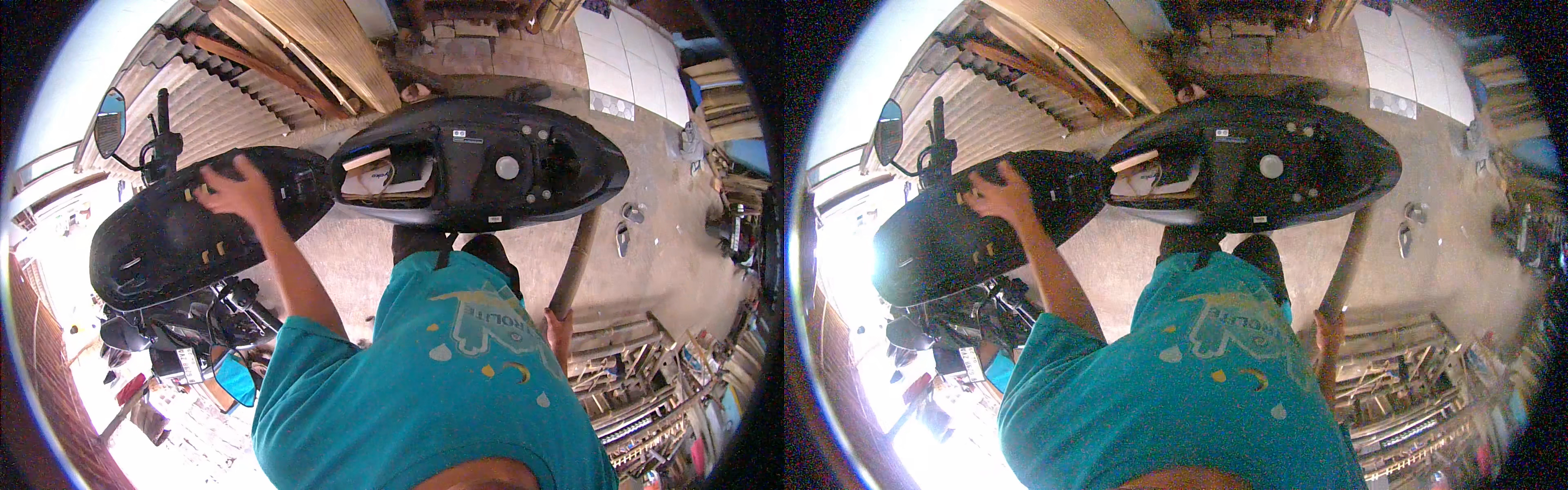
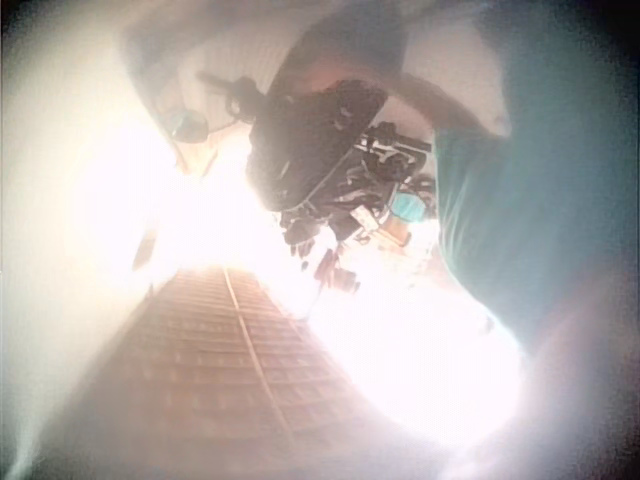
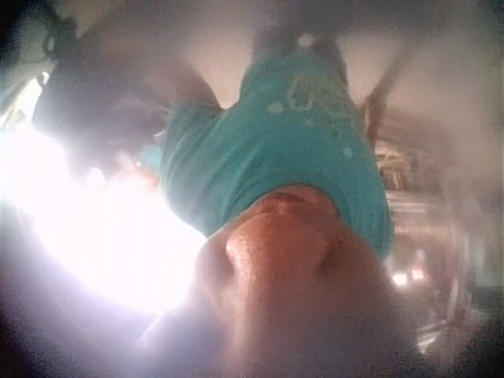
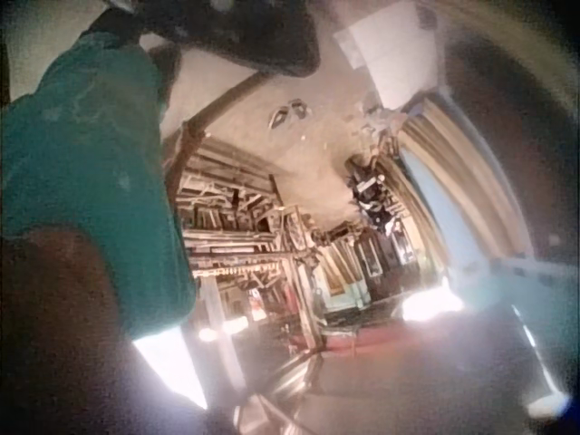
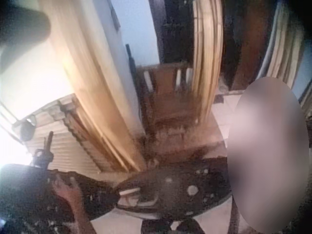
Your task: The person retrieves a long bamboo pole from a rack, walks to a parked scooter, and secures the pole to the scooter's rear using a rope. The person also briefly opens the scooter's seat storage to retrieve a rope and a small box before closing it.
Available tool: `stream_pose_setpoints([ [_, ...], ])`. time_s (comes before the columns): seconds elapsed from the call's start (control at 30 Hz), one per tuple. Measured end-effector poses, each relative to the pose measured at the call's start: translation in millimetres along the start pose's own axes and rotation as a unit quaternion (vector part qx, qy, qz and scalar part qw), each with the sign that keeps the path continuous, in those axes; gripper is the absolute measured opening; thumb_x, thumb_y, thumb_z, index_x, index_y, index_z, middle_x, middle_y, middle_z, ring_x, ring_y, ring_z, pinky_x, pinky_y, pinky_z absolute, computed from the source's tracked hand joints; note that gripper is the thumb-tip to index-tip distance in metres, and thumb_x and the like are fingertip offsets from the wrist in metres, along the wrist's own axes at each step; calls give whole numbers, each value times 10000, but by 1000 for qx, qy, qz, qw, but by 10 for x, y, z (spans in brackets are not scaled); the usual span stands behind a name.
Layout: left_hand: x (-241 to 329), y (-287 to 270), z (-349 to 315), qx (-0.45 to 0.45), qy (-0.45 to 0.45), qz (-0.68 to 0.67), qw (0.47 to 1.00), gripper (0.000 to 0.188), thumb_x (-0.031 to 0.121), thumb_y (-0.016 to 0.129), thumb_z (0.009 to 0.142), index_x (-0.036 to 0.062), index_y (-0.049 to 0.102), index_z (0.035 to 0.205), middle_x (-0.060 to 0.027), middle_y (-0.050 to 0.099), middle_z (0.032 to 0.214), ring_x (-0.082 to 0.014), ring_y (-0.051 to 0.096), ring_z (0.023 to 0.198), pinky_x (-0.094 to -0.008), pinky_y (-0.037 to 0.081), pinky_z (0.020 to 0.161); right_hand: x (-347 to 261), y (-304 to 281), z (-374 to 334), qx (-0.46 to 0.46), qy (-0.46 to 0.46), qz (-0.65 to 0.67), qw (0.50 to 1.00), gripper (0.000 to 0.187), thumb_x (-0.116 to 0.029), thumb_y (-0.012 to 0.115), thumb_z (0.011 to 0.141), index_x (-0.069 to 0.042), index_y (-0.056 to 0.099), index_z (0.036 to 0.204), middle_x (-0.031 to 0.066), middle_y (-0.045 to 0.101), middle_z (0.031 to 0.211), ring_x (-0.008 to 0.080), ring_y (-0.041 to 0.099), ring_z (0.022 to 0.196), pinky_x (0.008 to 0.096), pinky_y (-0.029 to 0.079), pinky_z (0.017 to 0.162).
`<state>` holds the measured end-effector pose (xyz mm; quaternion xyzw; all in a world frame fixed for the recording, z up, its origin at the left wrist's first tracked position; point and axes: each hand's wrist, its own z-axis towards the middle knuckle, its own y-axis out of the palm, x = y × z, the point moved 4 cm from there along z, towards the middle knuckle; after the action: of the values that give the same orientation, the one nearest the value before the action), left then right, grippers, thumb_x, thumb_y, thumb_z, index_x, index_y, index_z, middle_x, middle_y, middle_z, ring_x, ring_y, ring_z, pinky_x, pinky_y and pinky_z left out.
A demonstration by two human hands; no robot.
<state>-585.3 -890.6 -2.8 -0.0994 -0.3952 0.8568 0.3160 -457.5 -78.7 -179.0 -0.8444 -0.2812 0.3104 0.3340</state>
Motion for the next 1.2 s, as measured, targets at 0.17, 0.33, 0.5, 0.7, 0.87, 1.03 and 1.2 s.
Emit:
stream_pose_setpoints([
  [0.17, 469, 1036, -1305, -305, 220, -172, 910, 495, 258, 751, 768, 42, 615, 1193, -262, 540, 1256, -428, 490, 1200, -547, 391, 1011, -374, 165, -377, -18, 59, 31, 998, 745, -394, 793, 768, 76, 504, 1269, 209, 659, 1051, 301, 642, 917, 392, 514, 807],
  [0.33, 418, 1673, -2895, -572, 372, -143, 717, 592, 276, 773, 749, 103, 577, 1280, -211, 520, 1316, -396, 499, 1222, -519, 416, 1028, -526, 202, -651, 9, 71, 43, 996, 641, -366, 781, 784, 49, 550, 1214, 148, 669, 1002, 250, 634, 845, 375, 509, 757],
  [0.5, 415, 2118, -3370, -556, 454, -57, 694, 661, 281, 766, 757, 142, 513, 1351, -186, 527, 1323, -355, 523, 1223, -529, 428, 1013, -104, 240, -767, 69, 51, 12, 996, 593, -335, 781, 796, 44, 565, 1197, 128, 668, 996, 231, 624, 829, 368, 503, 749],
  [0.7, 578, 2209, -3224, -537, 473, -111, 690, 661, 252, 716, 787, 122, 476, 1389, -207, 612, 1200, -363, 616, 1112, -552, 499, 916, -468, 176, -1122, 60, 113, 52, 990, 584, -304, 801, 783, 31, 567, 1201, 137, 672, 1028, 247, 639, 894, 356, 504, 806],
  [0.87, 672, 2433, -2390, -556, 387, -171, 715, 333, 262, 635, 864, 75, 606, 1137, -188, 690, 978, -382, 687, 899, -549, 546, 800, -539, 311, -1224, 59, 129, 43, 989, 659, -386, 781, 793, 42, 550, 1238, 170, 679, 1064, 284, 652, 918, 384, 512, 820],
  [1.03, 756, 2242, -2240, -525, 307, -136, 782, 270, 297, 680, 868, 116, 645, 1065, -142, 698, 955, -340, 648, 993, -520, 484, 877, -91, 484, -1071, 49, 119, -47, 991, 755, -460, 757, 795, 53, 520, 1296, 208, 649, 1168, 358, 614, 1072, 424, 453, 955],
  [1.2, 583, 1692, -2606, -310, 72, -149, 936, 292, 295, 691, 868, 111, 662, 1094, -190, 650, 1114, -368, 586, 1116, -499, 446, 940, -347, 506, -1281, 46, 131, -29, 990, 854, -554, 742, 768, 45, 510, 1331, 248, 630, 1215, 410, 571, 1175, 462, 394, 1044],
])
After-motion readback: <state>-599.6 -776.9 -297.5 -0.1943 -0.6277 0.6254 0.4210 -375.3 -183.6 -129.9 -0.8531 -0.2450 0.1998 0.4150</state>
